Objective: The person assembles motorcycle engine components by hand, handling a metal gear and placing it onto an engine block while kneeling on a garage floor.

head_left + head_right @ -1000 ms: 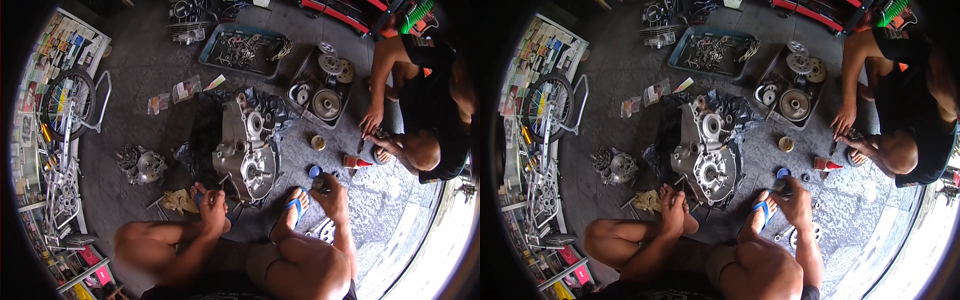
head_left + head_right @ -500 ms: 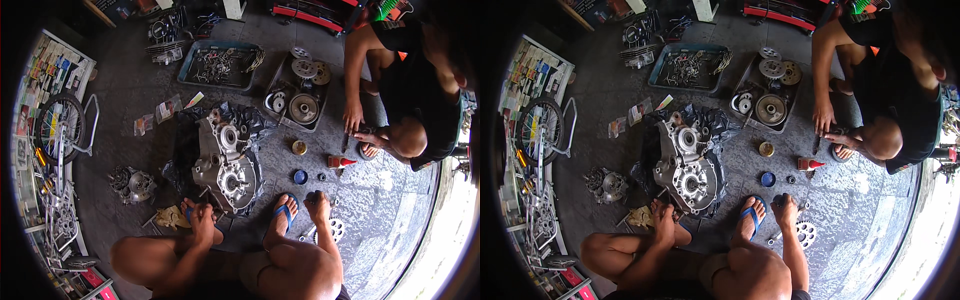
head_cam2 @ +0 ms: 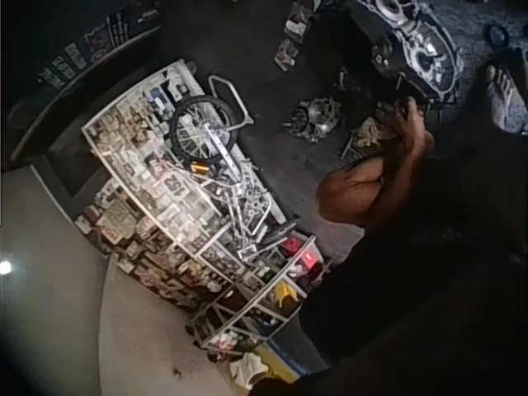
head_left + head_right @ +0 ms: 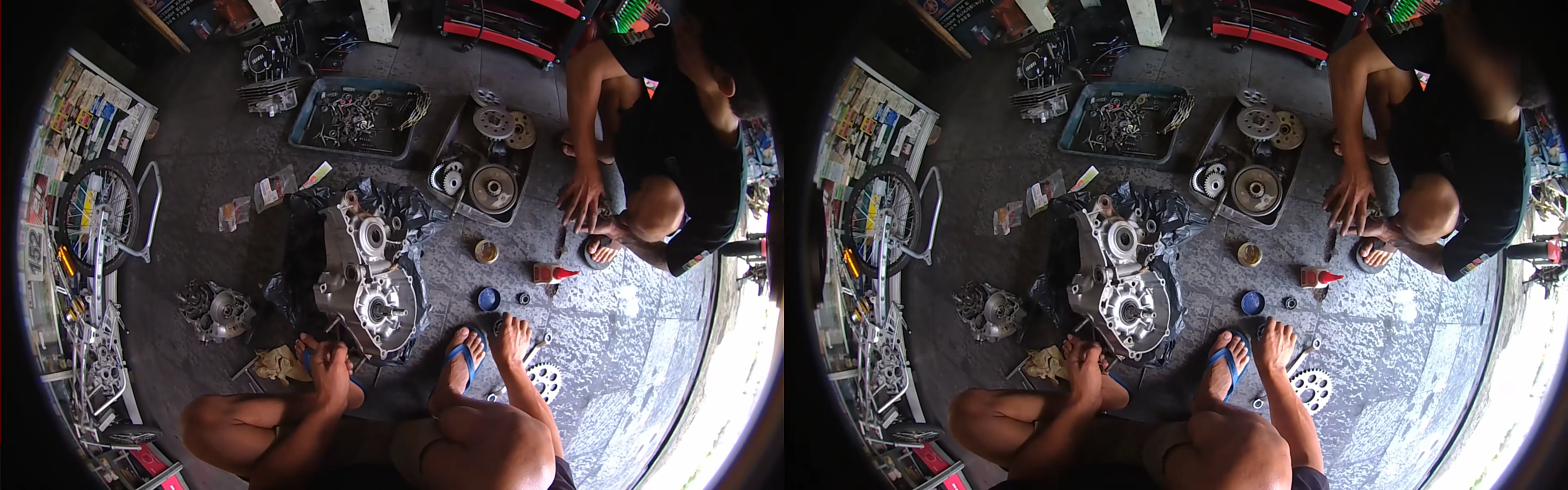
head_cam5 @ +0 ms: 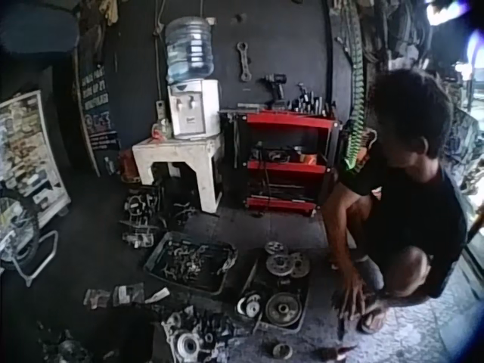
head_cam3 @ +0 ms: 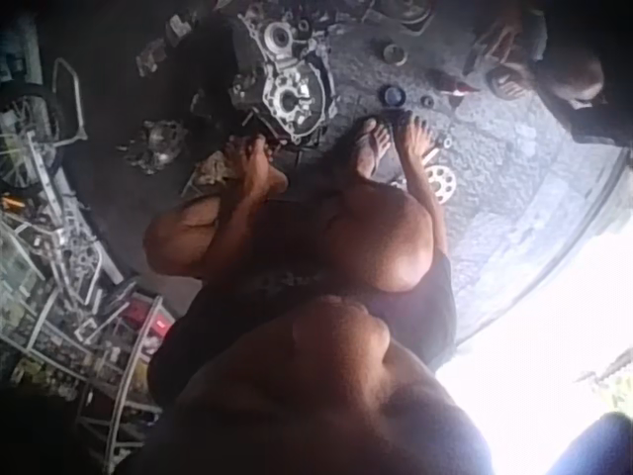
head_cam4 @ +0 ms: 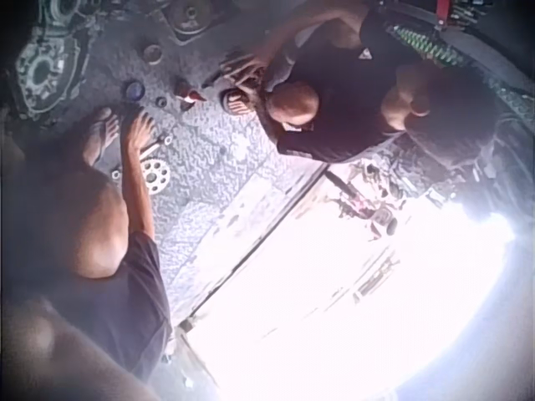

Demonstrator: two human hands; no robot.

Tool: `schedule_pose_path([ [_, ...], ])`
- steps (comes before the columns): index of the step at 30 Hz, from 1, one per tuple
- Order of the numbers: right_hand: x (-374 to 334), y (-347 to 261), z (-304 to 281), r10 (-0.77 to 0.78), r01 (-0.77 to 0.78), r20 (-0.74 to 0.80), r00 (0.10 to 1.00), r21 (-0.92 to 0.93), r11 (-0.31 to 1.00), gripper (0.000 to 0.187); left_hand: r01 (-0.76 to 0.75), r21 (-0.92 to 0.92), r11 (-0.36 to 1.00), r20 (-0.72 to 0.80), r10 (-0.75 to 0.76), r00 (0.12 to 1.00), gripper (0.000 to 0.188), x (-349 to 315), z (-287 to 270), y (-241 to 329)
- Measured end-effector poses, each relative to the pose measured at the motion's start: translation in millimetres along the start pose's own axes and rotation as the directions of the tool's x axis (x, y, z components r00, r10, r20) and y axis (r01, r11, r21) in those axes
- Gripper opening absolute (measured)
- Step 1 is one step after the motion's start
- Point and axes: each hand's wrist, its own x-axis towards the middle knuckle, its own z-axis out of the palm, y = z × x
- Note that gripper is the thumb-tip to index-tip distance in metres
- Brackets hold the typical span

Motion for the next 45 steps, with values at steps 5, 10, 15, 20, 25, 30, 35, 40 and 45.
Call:
schedule_pose_path([
  [5,0.1,0.7,-4.7,0.038,-0.037,0.027,0.999,-0.058,0.998,0.054,0.022,0.081,0.997,0.001,-0.022,1.0,0.016,1.2,-0.3,1.1],
  [10,22.4,-19.2,-48.0,0.005,0.001,-0.053,0.999,0.121,0.993,0.051,0.039,-0.019,0.999,-0.015,-0.04,0.999,0.016,2.7,-2.1,-6.9],
  [15,41.0,-42.0,-63.5,0.002,0.07,-0.19,0.982,0.368,0.927,0.027,0.047,-0.032,0.998,-0.005,-0.048,0.999,0.015,3.0,-0.5,-6.1],
  [20,34.1,-57.6,-49.1,-0.024,0.086,-0.153,0.988,0.414,0.906,0.027,0.018,-0.076,0.997,0.025,-0.016,1.0,0.015,0.9,-0.7,0.4],
  [25,14.1,-70.6,-47.1,0.018,0.02,-0.069,0.997,0.505,0.863,0.021,0.028,-0.107,0.994,0.028,-0.025,0.999,0.014,1.8,-0.9,-3.2],
  [30,-0.7,-76.3,-42.4,0.025,0.035,-0.093,0.995,0.588,0.808,0.019,0.025,-0.064,0.998,0.024,-0.024,0.999,0.015,3.7,-4.0,-5.9],
  [35,-4.7,-79.5,-51.0,0.058,-0.003,-0.067,0.996,0.621,0.784,0.017,0.022,-0.081,0.996,0.017,-0.021,1.0,0.017,2.8,1.7,-4.5],
  [40,-6.0,-84.0,-42.4,0.048,0.021,-0.088,0.995,0.647,0.762,0.018,0.03,-0.005,1.0,0.014,-0.03,0.999,0.02,2.6,-1.3,-4.2],
  [45,33.2,-89.8,-60.0,0.053,0.032,-0.1,0.994,0.701,0.713,0.027,0.02,0.002,1.0,0.024,-0.02,1.0,0.021,-2.9,4.4,0.7],
])
